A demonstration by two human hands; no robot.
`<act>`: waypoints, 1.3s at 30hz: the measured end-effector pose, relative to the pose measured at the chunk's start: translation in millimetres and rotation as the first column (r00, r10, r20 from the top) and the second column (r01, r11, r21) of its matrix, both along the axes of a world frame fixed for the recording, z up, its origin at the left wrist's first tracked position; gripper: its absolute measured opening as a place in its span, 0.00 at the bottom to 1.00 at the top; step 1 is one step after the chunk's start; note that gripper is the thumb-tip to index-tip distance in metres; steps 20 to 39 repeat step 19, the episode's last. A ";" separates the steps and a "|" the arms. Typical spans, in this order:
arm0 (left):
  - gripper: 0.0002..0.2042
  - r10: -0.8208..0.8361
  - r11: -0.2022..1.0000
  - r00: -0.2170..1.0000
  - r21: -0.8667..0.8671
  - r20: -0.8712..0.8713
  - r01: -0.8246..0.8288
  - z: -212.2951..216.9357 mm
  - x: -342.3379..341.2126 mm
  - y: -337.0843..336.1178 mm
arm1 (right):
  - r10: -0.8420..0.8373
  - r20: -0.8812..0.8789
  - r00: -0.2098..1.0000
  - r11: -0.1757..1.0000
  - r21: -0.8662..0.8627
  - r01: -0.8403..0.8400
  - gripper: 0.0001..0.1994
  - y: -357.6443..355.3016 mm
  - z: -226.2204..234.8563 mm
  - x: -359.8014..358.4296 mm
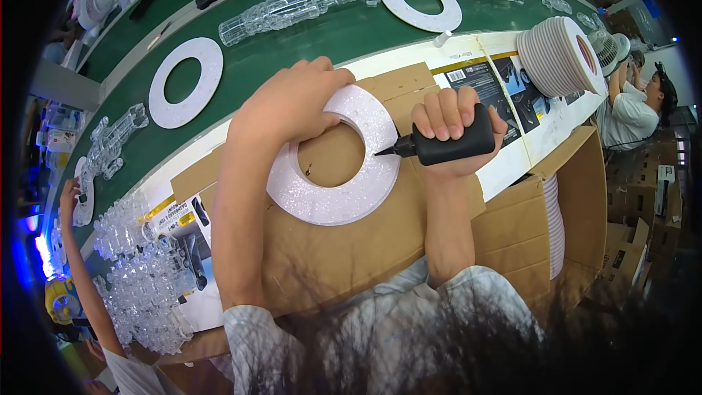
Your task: Applying glue to circular light fixture components on an assembly line.
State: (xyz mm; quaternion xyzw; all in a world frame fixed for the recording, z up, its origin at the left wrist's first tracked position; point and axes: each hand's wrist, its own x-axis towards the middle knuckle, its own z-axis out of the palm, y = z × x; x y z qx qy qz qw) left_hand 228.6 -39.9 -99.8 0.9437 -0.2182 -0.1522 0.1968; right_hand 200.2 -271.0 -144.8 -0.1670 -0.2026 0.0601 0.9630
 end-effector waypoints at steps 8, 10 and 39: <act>0.24 0.005 1.000 1.000 0.030 0.002 -0.005 -0.4 0.7 1.6 | 0.146 -0.025 0.989 0.982 0.124 -0.142 0.17 -1.9 0.5 2.7; 0.25 0.019 0.999 1.000 0.044 0.005 -0.020 0.0 0.4 2.3 | 0.153 -0.039 0.987 0.979 0.142 -0.146 0.17 -1.4 -0.7 2.7; 0.26 0.030 0.998 1.000 0.051 0.004 -0.031 2.4 0.1 0.3 | 0.187 -0.141 0.972 0.953 0.266 -0.145 0.15 1.2 -1.5 3.4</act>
